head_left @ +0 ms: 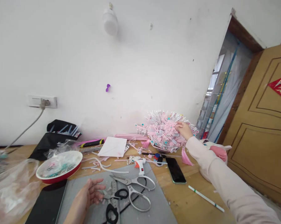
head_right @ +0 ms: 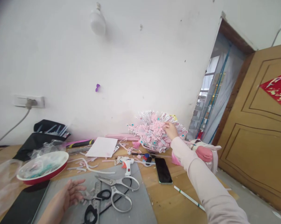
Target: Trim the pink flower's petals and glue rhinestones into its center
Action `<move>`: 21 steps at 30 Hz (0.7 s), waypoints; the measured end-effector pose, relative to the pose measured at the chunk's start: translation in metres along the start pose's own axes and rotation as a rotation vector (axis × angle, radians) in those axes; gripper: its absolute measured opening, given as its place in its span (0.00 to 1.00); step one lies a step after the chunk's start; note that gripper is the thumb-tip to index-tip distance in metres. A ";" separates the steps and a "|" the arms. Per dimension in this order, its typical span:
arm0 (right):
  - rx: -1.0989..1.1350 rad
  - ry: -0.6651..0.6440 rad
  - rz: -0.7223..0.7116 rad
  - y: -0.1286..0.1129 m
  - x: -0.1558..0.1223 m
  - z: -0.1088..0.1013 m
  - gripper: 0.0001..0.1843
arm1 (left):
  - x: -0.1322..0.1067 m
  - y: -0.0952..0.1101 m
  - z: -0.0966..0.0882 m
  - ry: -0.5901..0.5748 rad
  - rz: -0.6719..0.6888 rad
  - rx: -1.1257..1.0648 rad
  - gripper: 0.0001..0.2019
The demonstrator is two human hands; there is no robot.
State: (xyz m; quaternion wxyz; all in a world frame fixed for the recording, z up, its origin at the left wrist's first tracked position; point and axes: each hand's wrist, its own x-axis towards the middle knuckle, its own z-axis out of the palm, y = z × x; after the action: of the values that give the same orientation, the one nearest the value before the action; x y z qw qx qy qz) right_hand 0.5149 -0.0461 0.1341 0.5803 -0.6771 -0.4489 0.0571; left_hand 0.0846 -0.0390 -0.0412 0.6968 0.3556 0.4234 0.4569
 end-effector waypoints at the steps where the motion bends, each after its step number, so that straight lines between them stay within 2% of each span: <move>1: -0.001 0.002 0.011 0.002 -0.001 -0.001 0.17 | 0.000 0.000 0.000 0.005 0.001 -0.004 0.13; 6: 0.016 0.001 0.050 0.006 -0.001 -0.007 0.15 | -0.002 0.003 0.002 0.040 -0.009 -0.033 0.11; 12: 0.096 -0.004 0.058 -0.002 -0.005 -0.014 0.09 | -0.002 0.004 0.000 0.069 -0.034 -0.086 0.10; 17: 0.158 -0.004 0.068 -0.009 -0.017 -0.012 0.06 | 0.001 -0.001 -0.002 -0.027 0.022 -0.047 0.17; 21: 0.179 -0.009 0.053 -0.014 -0.024 -0.006 0.08 | 0.000 -0.003 -0.001 -0.103 0.050 -0.008 0.22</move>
State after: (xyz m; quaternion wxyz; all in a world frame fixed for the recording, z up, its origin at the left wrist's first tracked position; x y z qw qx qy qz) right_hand 0.4968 -0.0681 0.1368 0.6346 -0.6341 -0.4266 0.1153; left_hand 0.0848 -0.0401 -0.0443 0.7074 0.3866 0.3760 0.4569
